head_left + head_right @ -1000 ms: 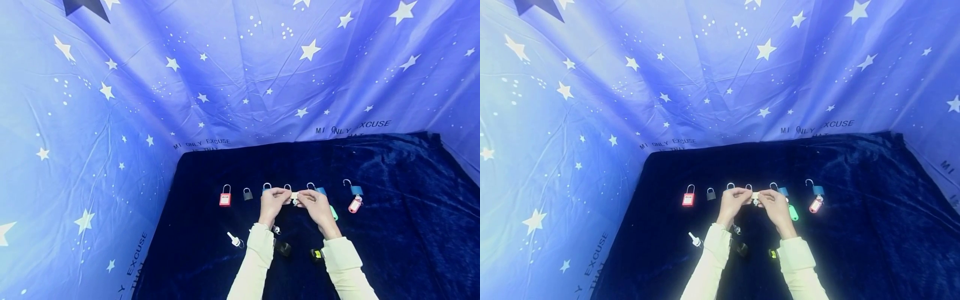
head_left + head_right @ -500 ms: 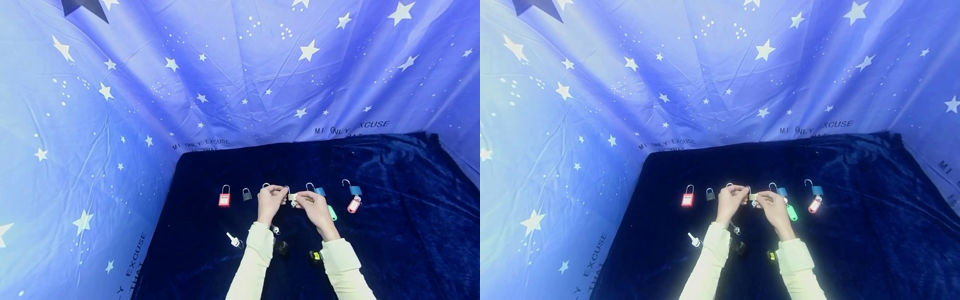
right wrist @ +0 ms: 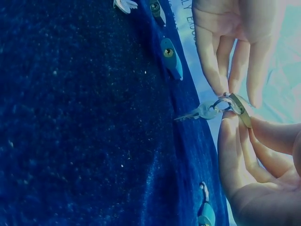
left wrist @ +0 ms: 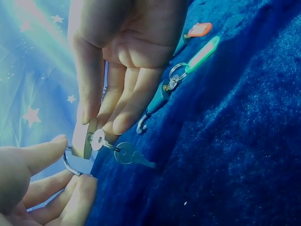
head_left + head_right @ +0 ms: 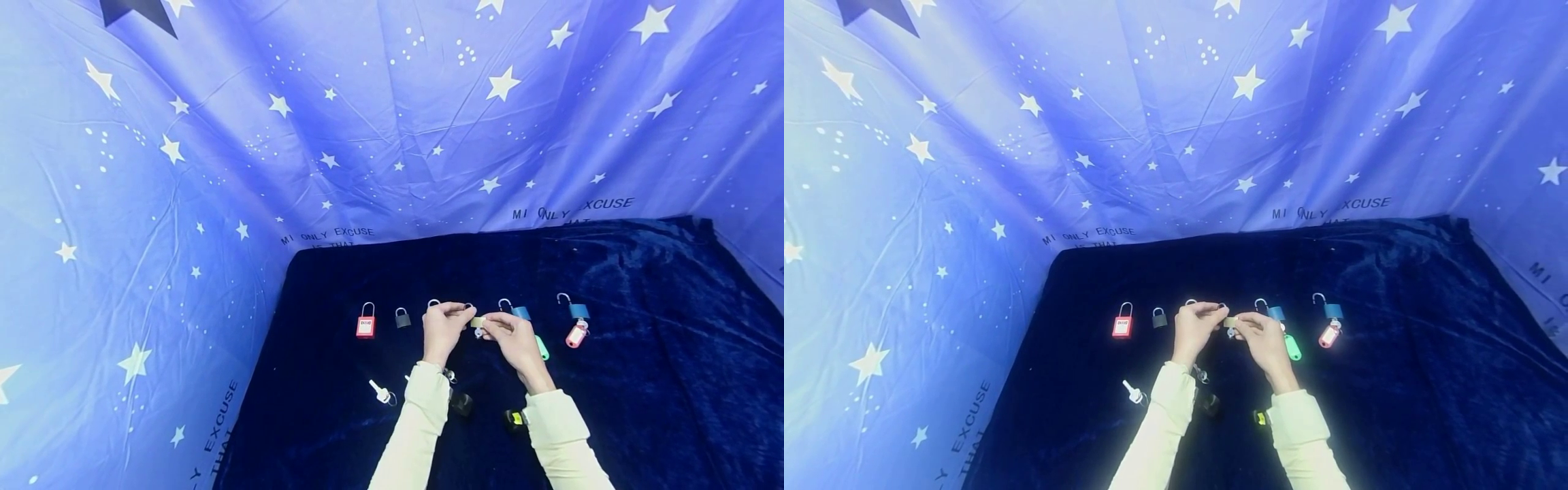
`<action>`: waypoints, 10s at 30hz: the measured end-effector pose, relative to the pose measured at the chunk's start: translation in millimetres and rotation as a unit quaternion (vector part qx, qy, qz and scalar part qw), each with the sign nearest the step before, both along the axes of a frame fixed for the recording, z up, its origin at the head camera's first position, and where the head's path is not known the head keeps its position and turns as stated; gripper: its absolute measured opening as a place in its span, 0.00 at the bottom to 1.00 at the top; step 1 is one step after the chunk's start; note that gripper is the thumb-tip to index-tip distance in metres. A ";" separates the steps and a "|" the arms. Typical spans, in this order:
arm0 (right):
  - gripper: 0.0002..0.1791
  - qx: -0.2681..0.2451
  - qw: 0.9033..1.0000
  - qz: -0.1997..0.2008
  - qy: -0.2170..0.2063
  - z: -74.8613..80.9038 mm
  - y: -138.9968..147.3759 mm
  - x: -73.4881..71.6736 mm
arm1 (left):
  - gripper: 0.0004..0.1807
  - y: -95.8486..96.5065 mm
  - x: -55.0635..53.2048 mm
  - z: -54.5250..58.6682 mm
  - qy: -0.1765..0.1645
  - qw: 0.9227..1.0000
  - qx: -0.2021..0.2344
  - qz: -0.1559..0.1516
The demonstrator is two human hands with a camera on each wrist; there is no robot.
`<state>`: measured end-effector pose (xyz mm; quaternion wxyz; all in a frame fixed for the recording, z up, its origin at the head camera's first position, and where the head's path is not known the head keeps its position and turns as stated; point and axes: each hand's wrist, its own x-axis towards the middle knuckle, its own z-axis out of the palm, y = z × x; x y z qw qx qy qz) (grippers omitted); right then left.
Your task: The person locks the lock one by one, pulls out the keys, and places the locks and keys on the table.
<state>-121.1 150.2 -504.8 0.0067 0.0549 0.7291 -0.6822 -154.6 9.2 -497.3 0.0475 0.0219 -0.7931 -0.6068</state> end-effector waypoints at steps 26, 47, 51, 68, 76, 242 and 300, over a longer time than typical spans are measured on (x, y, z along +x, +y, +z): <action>0.17 0.007 0.999 0.002 -0.031 -5.8 -12.2 1.7 | 0.06 6.4 1.5 -4.8 -0.018 0.998 0.067 -0.004; 0.22 0.021 0.999 0.009 -0.029 -13.2 -24.3 7.3 | 0.10 2.6 -4.0 1.1 -0.014 0.992 0.121 -0.036; 0.22 0.027 0.999 0.004 -0.024 -14.5 -25.8 8.1 | 0.11 -1.3 -6.9 1.9 -0.006 0.992 0.111 -0.059; 0.22 -0.050 0.998 -0.032 -0.003 -10.4 -34.5 10.4 | 0.09 -3.8 -7.6 6.0 0.051 0.995 0.017 -0.081; 0.22 -0.050 0.997 -0.054 -0.005 -9.9 -37.9 9.6 | 0.10 -3.7 -6.1 6.1 0.054 0.996 -0.005 -0.072; 0.09 0.301 0.949 0.093 -0.010 -14.6 -2.8 46.8 | 0.09 1.9 -27.1 -7.3 -0.073 0.993 0.086 -0.032; 0.19 0.466 0.875 0.131 0.025 -2.5 -6.5 45.1 | 0.13 15.7 -28.4 -24.7 -0.085 0.982 -0.167 -0.027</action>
